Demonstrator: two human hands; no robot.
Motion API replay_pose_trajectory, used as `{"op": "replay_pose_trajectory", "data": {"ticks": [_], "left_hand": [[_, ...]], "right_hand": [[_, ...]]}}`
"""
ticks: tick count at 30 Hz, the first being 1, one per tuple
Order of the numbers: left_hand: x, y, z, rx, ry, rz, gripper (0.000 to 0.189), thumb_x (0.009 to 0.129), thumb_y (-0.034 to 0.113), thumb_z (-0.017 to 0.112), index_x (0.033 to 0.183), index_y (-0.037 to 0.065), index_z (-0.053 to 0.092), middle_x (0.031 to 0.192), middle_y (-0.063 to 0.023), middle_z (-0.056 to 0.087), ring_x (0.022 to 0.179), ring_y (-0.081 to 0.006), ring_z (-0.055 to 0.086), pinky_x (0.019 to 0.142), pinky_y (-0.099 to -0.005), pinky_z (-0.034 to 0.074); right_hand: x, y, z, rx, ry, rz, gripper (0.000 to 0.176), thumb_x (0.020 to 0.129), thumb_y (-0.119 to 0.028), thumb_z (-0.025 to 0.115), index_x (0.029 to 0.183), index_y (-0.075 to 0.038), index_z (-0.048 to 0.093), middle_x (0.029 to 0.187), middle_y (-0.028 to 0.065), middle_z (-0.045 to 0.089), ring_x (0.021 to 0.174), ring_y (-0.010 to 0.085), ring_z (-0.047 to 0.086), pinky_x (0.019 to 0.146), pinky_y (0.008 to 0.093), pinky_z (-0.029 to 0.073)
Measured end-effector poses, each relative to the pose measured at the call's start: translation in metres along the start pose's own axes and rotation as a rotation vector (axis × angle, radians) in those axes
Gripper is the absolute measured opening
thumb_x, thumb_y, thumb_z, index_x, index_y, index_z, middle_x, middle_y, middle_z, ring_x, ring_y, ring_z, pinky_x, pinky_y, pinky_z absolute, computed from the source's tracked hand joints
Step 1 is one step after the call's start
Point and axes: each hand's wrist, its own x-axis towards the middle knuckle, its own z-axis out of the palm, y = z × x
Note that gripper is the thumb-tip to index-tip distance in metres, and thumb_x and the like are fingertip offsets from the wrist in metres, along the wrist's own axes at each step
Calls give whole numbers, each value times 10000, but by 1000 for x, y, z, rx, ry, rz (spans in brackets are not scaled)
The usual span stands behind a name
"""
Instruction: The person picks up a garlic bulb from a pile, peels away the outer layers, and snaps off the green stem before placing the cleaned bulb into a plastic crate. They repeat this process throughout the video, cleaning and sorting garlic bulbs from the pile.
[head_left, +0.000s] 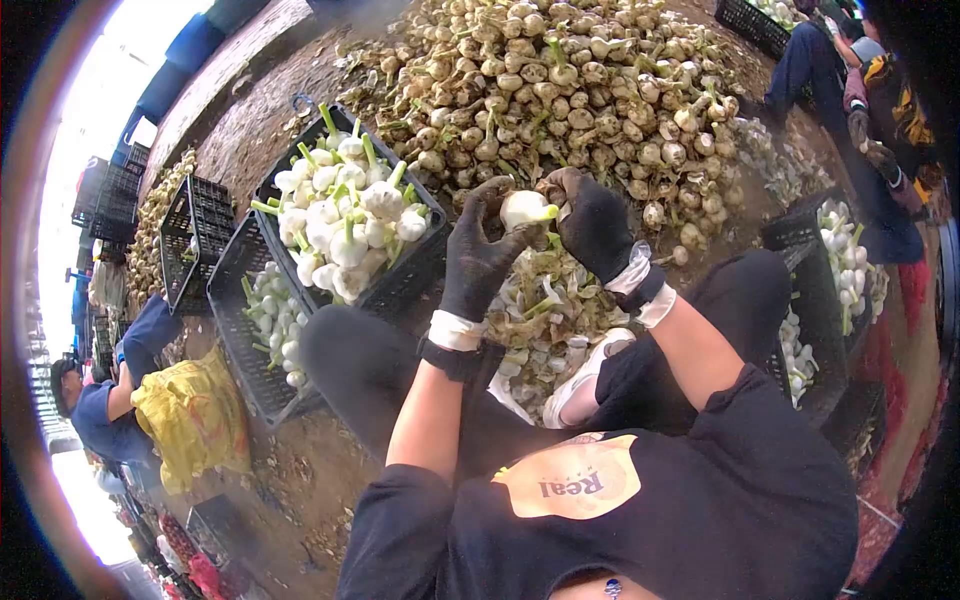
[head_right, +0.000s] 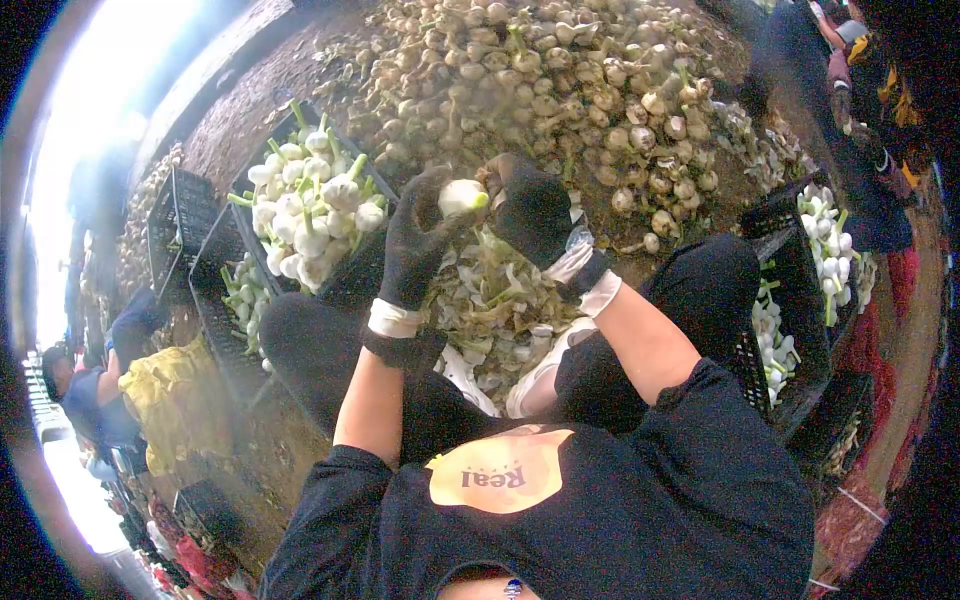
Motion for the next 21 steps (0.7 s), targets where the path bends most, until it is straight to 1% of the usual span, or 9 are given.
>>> {"op": "replay_pose_trajectory", "data": {"ticks": [5, 8, 13, 15, 16, 17, 19, 20, 21], "left_hand": [[2, -3, -9, 103, 28, 72, 546, 742, 37, 798, 1203, 22, 505, 1123, -93, 601, 1049, -170, 580, 915, -311, 481], [1, 1, -14, -161, -113, -49, 530, 745, 39, 792, 1193, 4, 510, 1120, -85, 600, 1045, -168, 580, 919, -319, 485], [2, -13, -3, -247, -13, -138, 527, 801, 103, 754, 1262, -3, 522, 1172, -117, 603, 1068, -187, 584, 945, -315, 469], [4, -14, 2, 122, 107, 86, 516, 815, 113, 744, 1268, -1, 526, 1201, -142, 601, 1073, -208, 590, 943, -319, 465], [2, -9, 3, 465, 181, 307, 443, 849, 140, 718, 1236, -6, 559, 1168, -152, 626, 1045, -230, 610, 917, -324, 474], [3, -3, 2, 468, 190, 302, 443, 849, 140, 718, 1236, -6, 559, 1168, -152, 626, 1045, -230, 610, 917, -324, 474], [6, 1, -1, 276, 118, 32, 366, 893, 167, 680, 1206, -2, 594, 1105, -139, 655, 1011, -213, 624, 887, -322, 487], [5, -6, 3, 3, 111, -75, 349, 949, 241, 612, 1198, -4, 609, 1096, -116, 667, 974, -189, 635, 858, -311, 500], [5, -8, 3, 1, 109, -76, 349, 949, 241, 612, 1198, -4, 609, 1096, -116, 667, 974, -189, 635, 858, -311, 500]], "right_hand": [[-1, -4, -11, 71, -69, -72, 99, 791, -67, 574, 880, -52, 613, 857, 192, 641, 762, 385, 625, 646, 451, 498], [4, -16, -24, -142, -87, -159, 111, 798, -76, 619, 907, -68, 636, 787, 163, 650, 716, 366, 641, 602, 414, 510], [3, -9, -14, -155, -74, -139, 83, 824, -119, 627, 889, -68, 622, 754, 174, 629, 692, 378, 623, 577, 427, 491], [-1, -12, -7, -104, -54, -28, 93, 848, -145, 631, 897, -67, 620, 754, 180, 623, 701, 381, 618, 581, 432, 482], [-2, -12, -6, -101, -62, -32, 93, 848, -145, 631, 897, -67, 620, 754, 180, 623, 701, 381, 618, 581, 432, 482], [-2, -13, -4, -80, -94, -40, 106, 859, -163, 631, 896, -64, 621, 763, 182, 625, 712, 380, 619, 590, 432, 482], [-3, -13, 1, -54, -131, -48, 123, 869, -181, 631, 895, -61, 622, 772, 183, 628, 723, 379, 620, 599, 432, 483], [-2, -10, 4, -76, -118, -28, 137, 875, -198, 628, 894, -63, 625, 771, 184, 629, 720, 381, 620, 601, 435, 482], [-1, -6, 6, -101, -103, -9, 151, 880, -215, 625, 893, -65, 629, 770, 185, 630, 717, 383, 620, 603, 438, 481]]}}
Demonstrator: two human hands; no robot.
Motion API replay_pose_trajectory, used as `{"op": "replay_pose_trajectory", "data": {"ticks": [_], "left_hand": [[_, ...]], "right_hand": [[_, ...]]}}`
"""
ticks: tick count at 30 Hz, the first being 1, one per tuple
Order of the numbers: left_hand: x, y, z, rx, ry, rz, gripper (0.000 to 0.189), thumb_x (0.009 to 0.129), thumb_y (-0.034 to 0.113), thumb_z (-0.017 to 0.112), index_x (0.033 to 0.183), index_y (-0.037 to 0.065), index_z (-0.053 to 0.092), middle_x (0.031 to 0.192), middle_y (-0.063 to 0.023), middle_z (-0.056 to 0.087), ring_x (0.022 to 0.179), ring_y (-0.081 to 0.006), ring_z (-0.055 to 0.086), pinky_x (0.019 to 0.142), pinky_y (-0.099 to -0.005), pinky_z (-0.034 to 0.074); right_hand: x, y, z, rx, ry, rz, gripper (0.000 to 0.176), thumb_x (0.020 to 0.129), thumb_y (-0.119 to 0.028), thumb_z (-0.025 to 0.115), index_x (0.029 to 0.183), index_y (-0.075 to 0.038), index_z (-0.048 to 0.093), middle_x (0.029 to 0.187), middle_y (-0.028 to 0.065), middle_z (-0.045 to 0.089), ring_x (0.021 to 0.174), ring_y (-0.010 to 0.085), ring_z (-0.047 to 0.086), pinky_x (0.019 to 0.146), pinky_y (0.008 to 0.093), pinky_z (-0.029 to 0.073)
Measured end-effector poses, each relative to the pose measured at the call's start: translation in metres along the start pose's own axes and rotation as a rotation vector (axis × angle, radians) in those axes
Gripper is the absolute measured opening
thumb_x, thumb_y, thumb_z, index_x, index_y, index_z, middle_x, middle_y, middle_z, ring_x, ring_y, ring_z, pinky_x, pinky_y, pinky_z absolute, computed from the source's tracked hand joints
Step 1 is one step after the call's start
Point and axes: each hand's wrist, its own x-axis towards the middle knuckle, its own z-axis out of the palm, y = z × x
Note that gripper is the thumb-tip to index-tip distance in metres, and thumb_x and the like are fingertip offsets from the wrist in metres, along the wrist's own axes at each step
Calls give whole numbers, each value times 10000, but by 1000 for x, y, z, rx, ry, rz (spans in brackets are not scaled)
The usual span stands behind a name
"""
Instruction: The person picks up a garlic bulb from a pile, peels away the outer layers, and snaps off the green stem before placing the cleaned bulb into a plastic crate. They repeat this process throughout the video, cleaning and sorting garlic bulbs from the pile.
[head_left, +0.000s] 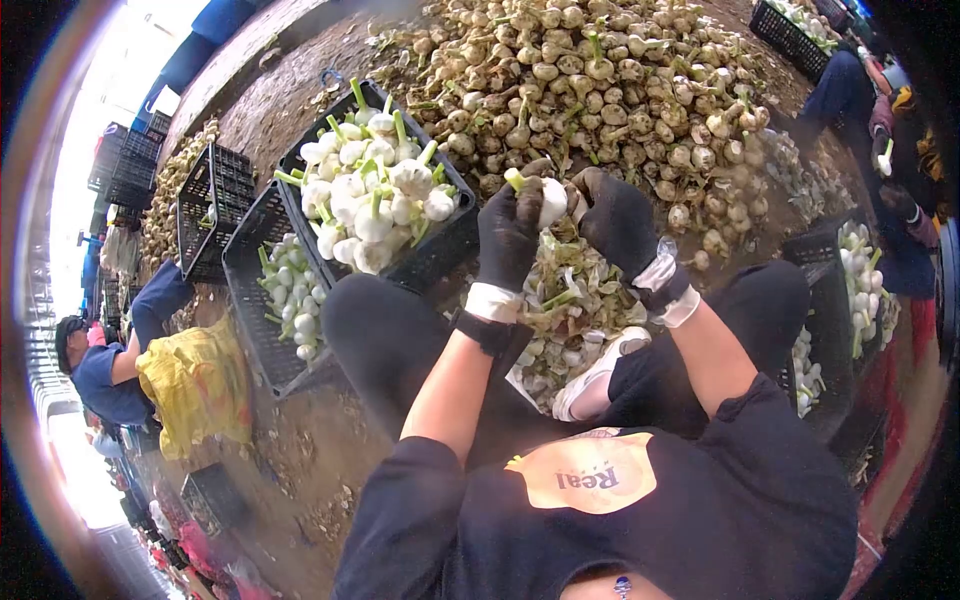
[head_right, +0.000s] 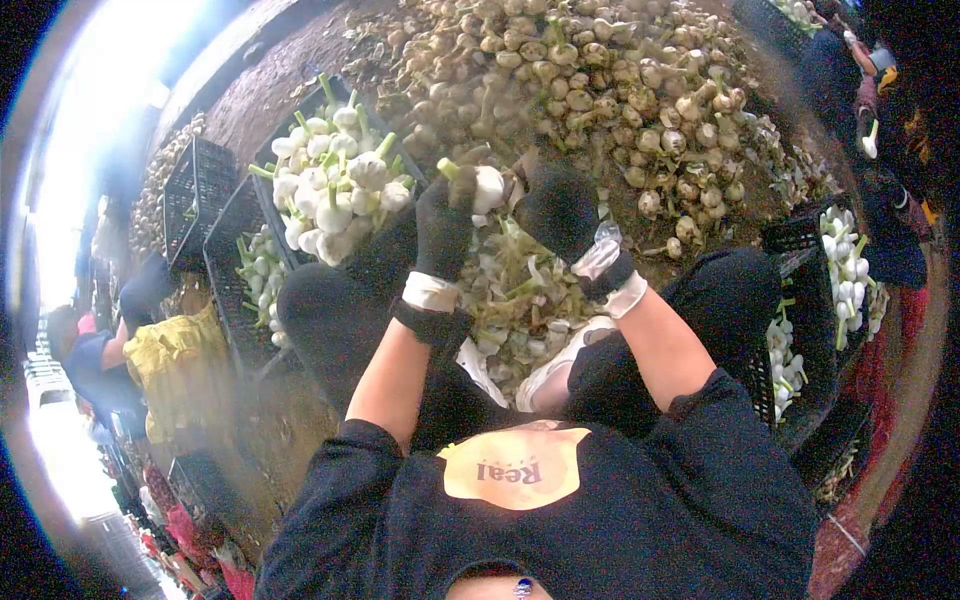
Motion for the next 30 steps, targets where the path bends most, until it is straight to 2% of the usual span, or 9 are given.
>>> {"op": "replay_pose_trajectory", "data": {"ticks": [3, 7, 12, 16, 17, 20, 24, 26, 30], "left_hand": [[0, -4, 2, -447, -60, -54, 503, 1012, 385, 453, 1276, -31, 552, 1181, -106, 632, 1016, -171, 624, 879, -303, 506], [-2, 5, -8, -27, -18, 162, 501, 1024, 352, 392, 1325, -33, 499, 1243, -127, 602, 1071, -206, 606, 928, -328, 487], [15, -8, -24, -484, -79, 15, 466, 787, -2, 688, 1207, 28, 489, 1069, -106, 611, 956, -216, 613, 799, -348, 510], [15, -32, -37, 12, -205, 138, 479, 771, 9, 710, 1202, 23, 500, 1050, -127, 622, 958, -241, 621, 803, -345, 505], [6, -1, -22, -393, -126, -37, 499, 763, 19, 726, 1208, 20, 500, 1055, -139, 625, 962, -253, 624, 806, -349, 507], [3, 7, -6, 181, -48, 233, 541, 748, 30, 748, 1224, 13, 491, 1095, -173, 624, 993, -280, 627, 819, -365, 514], [2, -6, -2, -326, -33, 8, 558, 739, 1, 749, 1229, 18, 482, 1128, -174, 618, 1017, -268, 628, 828, -369, 533], [4, -11, -9, -91, 22, 152, 558, 796, -32, 687, 1271, -8, 396, 1204, -160, 585, 1082, -234, 601, 928, -347, 483], [16, -46, -33, 336, 67, 218, 499, 809, -131, 562, 1269, -20, 402, 1139, -151, 605, 1073, -266, 605, 943, -340, 471]], "right_hand": [[-8, 7, 8, -5, -58, 18, 176, 874, -243, 628, 897, -69, 634, 746, 191, 630, 698, 387, 621, 595, 440, 484], [-33, 6, 24, 38, -146, -35, 177, 871, -241, 624, 930, -74, 637, 746, 187, 637, 707, 385, 628, 610, 434, 501], [-69, 15, 50, 92, -357, -144, 228, 888, -237, 621, 1061, -88, 634, 854, 155, 667, 755, 329, 660, 646, 410, 522], [-25, 5, 27, 1306, -333, 343, 380, 931, -281, 627, 1210, -30, 568, 941, 48, 611, 851, 138, 618, 761, 281, 514], [-14, -7, 9, 1284, -278, 412, 368, 939, -295, 614, 1183, -22, 573, 900, 39, 606, 810, 123, 607, 720, 261, 505], [-3, -5, 1, 1245, -215, 532, 336, 956, -316, 585, 1099, -12, 594, 805, 12, 591, 714, 94, 579, 635, 227, 475], [-7, -12, 4, 1137, -233, 677, 275, 964, -301, 563, 939, -35, 630, 677, -29, 569, 574, 63, 517, 536, 213, 417], [-31, 7, 34, 936, -393, 582, 202, 911, -243, 622, 911, -42, 638, 704, 21, 611, 643, 112, 590, 596, 247, 468], [-57, 25, 66, 488, -275, -254, 175, 806, -160, 707, 940, -53, 672, 881, 101, 682, 831, 253, 652, 753, 354, 514]]}}
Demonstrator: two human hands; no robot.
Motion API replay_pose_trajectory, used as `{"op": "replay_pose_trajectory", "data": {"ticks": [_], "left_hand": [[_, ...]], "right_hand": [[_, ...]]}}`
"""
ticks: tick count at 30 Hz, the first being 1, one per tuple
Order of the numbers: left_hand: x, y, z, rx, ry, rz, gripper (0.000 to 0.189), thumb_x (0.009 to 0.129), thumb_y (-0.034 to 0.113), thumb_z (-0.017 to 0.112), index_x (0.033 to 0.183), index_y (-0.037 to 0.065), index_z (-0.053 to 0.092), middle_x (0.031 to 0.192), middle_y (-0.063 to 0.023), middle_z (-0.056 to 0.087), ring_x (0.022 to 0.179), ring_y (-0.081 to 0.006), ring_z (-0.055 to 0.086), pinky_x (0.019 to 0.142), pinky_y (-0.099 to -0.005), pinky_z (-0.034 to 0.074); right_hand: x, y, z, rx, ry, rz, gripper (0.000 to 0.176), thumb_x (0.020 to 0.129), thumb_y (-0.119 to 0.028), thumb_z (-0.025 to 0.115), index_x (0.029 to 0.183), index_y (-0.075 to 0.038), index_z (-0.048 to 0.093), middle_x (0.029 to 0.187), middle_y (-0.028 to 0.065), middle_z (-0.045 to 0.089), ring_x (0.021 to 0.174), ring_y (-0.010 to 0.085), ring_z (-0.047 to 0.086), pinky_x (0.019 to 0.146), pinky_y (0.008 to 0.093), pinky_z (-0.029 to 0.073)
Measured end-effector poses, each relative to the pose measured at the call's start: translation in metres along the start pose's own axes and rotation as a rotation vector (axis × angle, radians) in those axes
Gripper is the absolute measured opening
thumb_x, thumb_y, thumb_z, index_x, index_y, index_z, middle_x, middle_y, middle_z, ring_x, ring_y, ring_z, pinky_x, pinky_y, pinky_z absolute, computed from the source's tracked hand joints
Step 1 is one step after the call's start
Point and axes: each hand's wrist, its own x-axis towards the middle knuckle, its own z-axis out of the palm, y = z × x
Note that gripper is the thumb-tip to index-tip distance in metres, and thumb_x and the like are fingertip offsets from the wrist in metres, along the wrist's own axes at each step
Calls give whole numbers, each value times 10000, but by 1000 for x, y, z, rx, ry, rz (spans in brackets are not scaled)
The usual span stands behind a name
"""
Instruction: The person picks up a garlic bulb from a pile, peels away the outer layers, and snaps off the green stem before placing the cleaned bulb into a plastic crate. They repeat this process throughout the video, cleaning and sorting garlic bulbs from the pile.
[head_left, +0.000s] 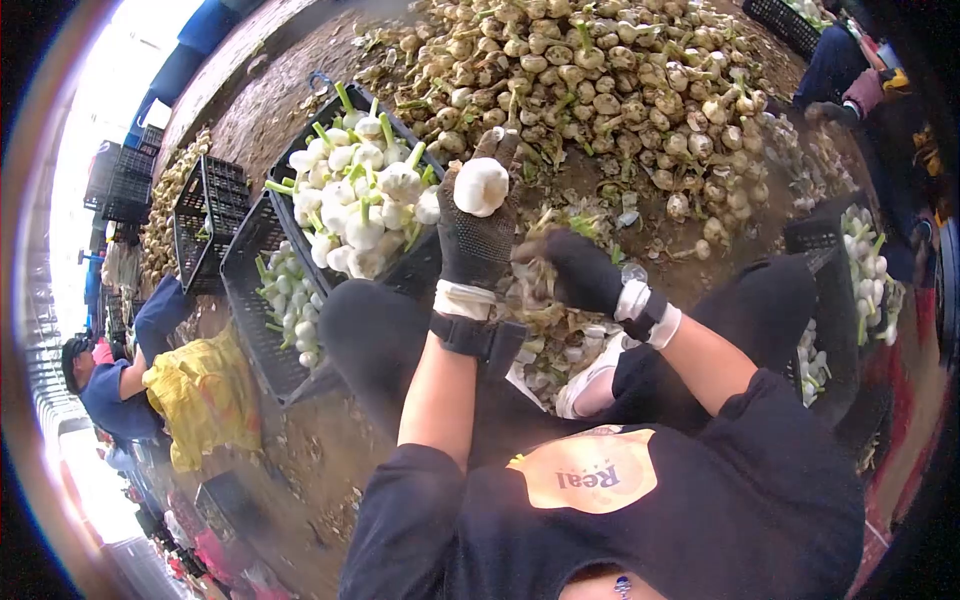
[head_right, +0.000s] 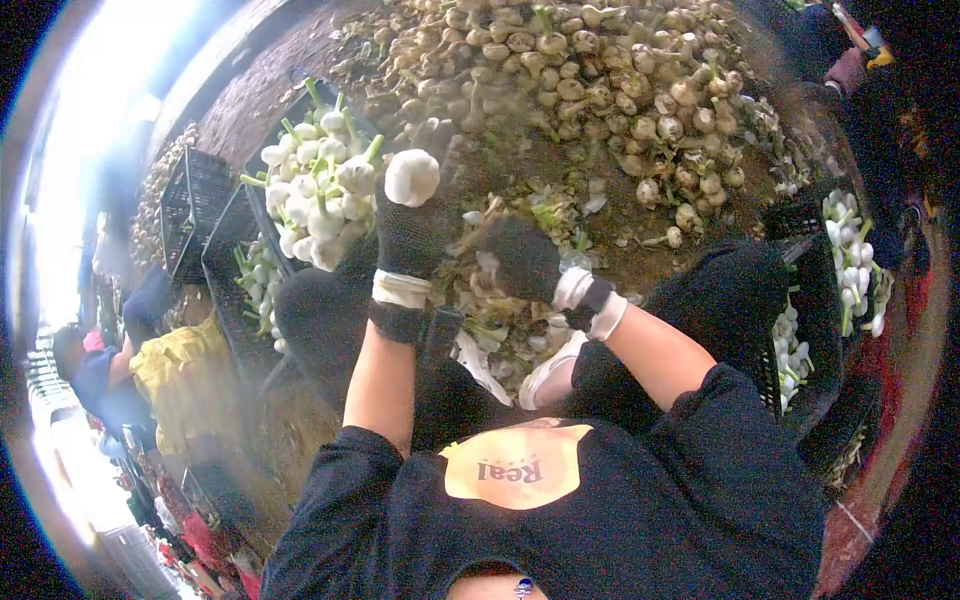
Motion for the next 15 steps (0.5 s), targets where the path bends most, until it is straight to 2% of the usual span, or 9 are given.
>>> {"op": "replay_pose_trajectory", "data": {"ticks": [2, 3, 4, 7, 8, 10, 11, 14, 15], "left_hand": [[0, 16, 0, 58, 43, -14, 438, 803, -45, 645, 1202, -13, 466, 1089, -140, 617, 1006, -232, 616, 851, -327, 501], [3, 26, 0, 80, 60, -22, 414, 800, -2, 687, 1168, -10, 498, 1064, -135, 623, 972, -216, 622, 805, -321, 516], [6, 36, 0, 102, 77, -30, 394, 797, 41, 728, 1135, -6, 530, 1039, -130, 629, 938, -199, 628, 760, -314, 532], [32, 32, -1, -1212, 214, -419, 353, 985, 301, 497, 1195, 20, 533, 1055, -115, 627, 976, -266, 617, 823, -387, 547], [43, 15, -15, -1331, 293, -397, 381, 986, 322, 495, 1177, -6, 529, 1060, -142, 616, 972, -278, 616, 855, -381, 547], [63, -17, -47, -1349, 357, -215, 490, 973, 380, 516, 1174, -66, 507, 1140, -208, 593, 1032, -324, 603, 993, -408, 492], [62, -23, -67, -1648, 233, -363, 602, 951, 427, 542, 1250, -91, 469, 1231, -248, 563, 1148, -360, 552, 1079, -440, 407], [68, 8, -62, -1409, 351, -454, 906, 873, 576, 579, 1418, -83, 279, 1450, -268, 350, 1328, -329, 385, 1152, -370, 274], [66, 4, -54, -1473, 337, -478, 875, 892, 535, 578, 1420, -81, 248, 1428, -296, 353, 1345, -387, 350, 1151, -411, 290]], "right_hand": [[17, -22, -26, -134, 83, 242, 191, 799, -135, 702, 976, -65, 688, 908, 116, 689, 845, 278, 658, 777, 370, 515], [32, -45, -46, 47, 99, 487, 207, 795, -97, 682, 999, -66, 692, 937, 135, 687, 872, 319, 650, 801, 389, 508], [33, -41, -48, 44, 102, 495, 207, 795, -97, 682, 999, -66, 692, 937, 135, 687, 872, 319, 650, 801, 389, 508], [15, 2, -39, -178, 103, 216, 319, 780, 39, 559, 1040, -89, 693, 947, 155, 692, 866, 344, 655, 788, 409, 510], [13, -13, -42, -80, 54, 161, 344, 770, 13, 540, 1053, -109, 692, 949, 157, 691, 867, 348, 657, 786, 425, 510], [5, -9, -38, -220, -150, 394, 333, 767, -39, 547, 1055, -127, 690, 956, 149, 688, 879, 351, 651, 791, 431, 509], [-3, 10, -31, -285, -123, 442, 322, 759, -80, 555, 1045, -131, 692, 947, 152, 687, 883, 350, 650, 788, 423, 513], [-28, 92, -33, -576, -271, 449, 311, 765, -114, 572, 1049, -137, 697, 925, 187, 685, 873, 350, 656, 765, 424, 521], [-36, 112, -43, -671, -332, 500, 290, 799, -158, 565, 1062, -112, 679, 1013, 177, 672, 937, 357, 642, 820, 437, 505]]}}
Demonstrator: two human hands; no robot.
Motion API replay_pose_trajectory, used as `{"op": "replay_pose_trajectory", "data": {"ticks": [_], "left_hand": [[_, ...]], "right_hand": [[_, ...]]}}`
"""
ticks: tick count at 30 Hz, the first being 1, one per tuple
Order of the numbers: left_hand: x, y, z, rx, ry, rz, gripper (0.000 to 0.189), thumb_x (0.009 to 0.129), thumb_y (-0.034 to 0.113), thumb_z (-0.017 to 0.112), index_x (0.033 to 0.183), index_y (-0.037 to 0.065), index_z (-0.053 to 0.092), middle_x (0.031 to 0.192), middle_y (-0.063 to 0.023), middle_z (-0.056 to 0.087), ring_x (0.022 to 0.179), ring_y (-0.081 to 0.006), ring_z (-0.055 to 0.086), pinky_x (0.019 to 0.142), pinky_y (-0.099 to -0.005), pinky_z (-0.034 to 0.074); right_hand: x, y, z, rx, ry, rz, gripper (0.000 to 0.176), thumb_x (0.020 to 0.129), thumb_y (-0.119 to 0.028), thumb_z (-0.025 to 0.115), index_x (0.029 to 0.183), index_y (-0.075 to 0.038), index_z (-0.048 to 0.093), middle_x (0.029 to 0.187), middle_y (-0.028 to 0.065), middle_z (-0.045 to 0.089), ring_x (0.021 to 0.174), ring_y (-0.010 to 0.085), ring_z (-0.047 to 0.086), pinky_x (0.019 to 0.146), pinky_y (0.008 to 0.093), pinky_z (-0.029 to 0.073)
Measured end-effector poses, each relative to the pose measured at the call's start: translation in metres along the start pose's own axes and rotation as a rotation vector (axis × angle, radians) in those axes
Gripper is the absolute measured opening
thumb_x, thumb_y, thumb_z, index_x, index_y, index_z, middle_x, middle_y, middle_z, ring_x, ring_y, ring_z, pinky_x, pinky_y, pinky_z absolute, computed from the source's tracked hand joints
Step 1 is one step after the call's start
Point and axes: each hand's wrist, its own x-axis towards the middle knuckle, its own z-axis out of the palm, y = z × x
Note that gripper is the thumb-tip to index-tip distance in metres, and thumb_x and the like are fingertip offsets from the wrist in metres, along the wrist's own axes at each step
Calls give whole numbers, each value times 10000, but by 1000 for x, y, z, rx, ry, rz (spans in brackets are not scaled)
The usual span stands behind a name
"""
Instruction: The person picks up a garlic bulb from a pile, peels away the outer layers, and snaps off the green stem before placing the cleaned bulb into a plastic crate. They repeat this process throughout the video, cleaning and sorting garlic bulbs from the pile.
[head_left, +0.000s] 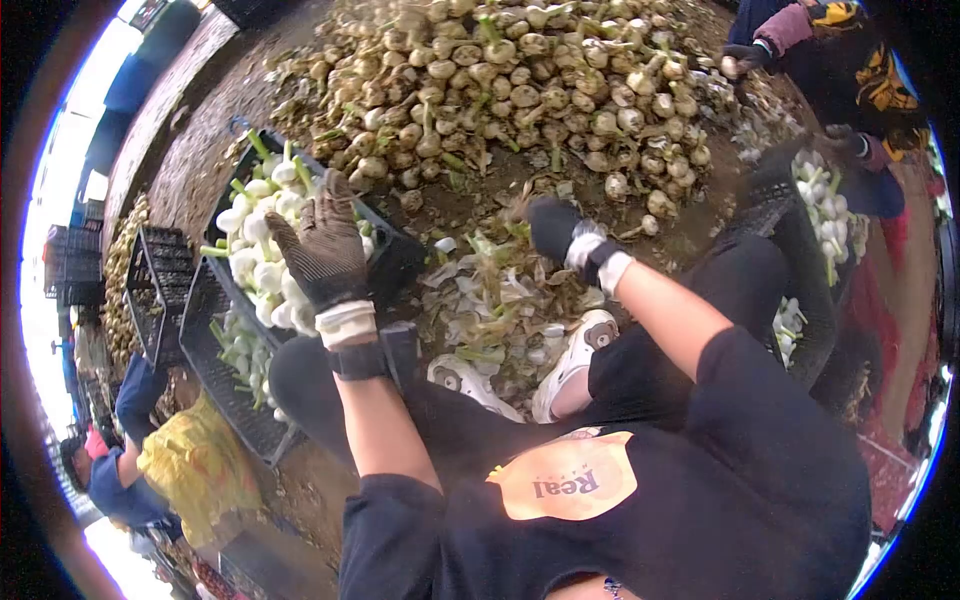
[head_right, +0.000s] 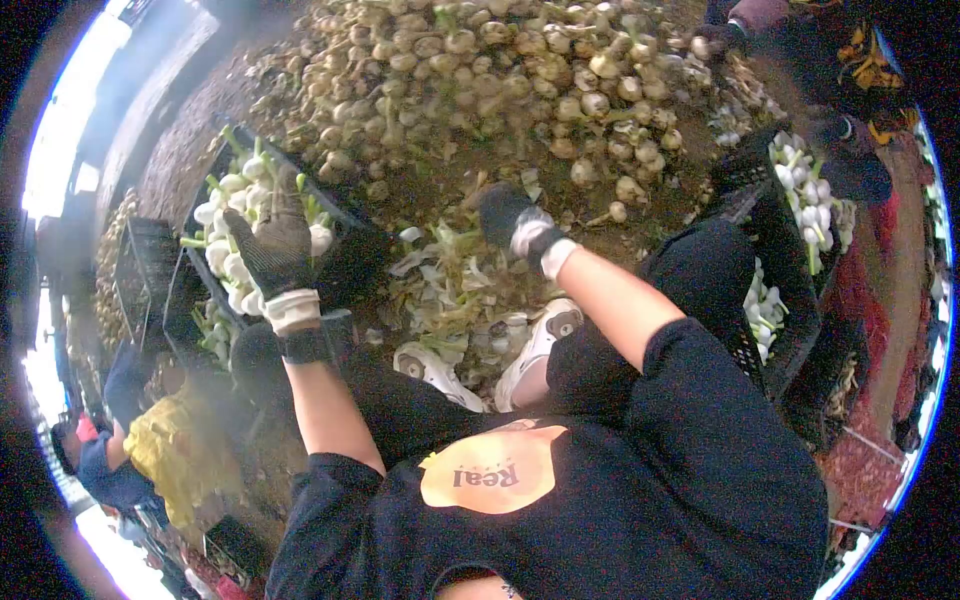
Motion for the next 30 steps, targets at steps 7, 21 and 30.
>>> {"op": "replay_pose_trajectory", "data": {"ticks": [7, 21, 30], "left_hand": [[-31, -49, 5, 296, -232, -129, 451, 985, 277, 489, 1332, -7, 439, 1251, -204, 537, 1160, -330, 540, 999, -445, 456], [-47, -95, 3, 732, -192, -357, 410, 945, 183, 566, 1308, 7, 489, 1093, -91, 624, 928, -163, 632, 805, -300, 547], [-59, -93, 3, 846, -284, -297, 437, 942, 252, 576, 1304, 15, 513, 1146, -118, 627, 1003, -202, 620, 873, -334, 517]], "right_hand": [[-11, 121, -8, -149, -111, 651, 326, 824, -218, 511, 1001, 7, 668, 1038, 227, 663, 934, 372, 650, 829, 461, 508], [2, 167, 34, -110, 384, 506, 259, 841, -279, 577, 860, -70, 728, 906, 186, 691, 866, 346, 671, 803, 427, 522], [-3, 212, 77, 196, 82, 815, 505, 918, -435, 448, 1254, -64, 519, 1319, 178, 476, 1213, 361, 470, 1005, 438, 390]]}}
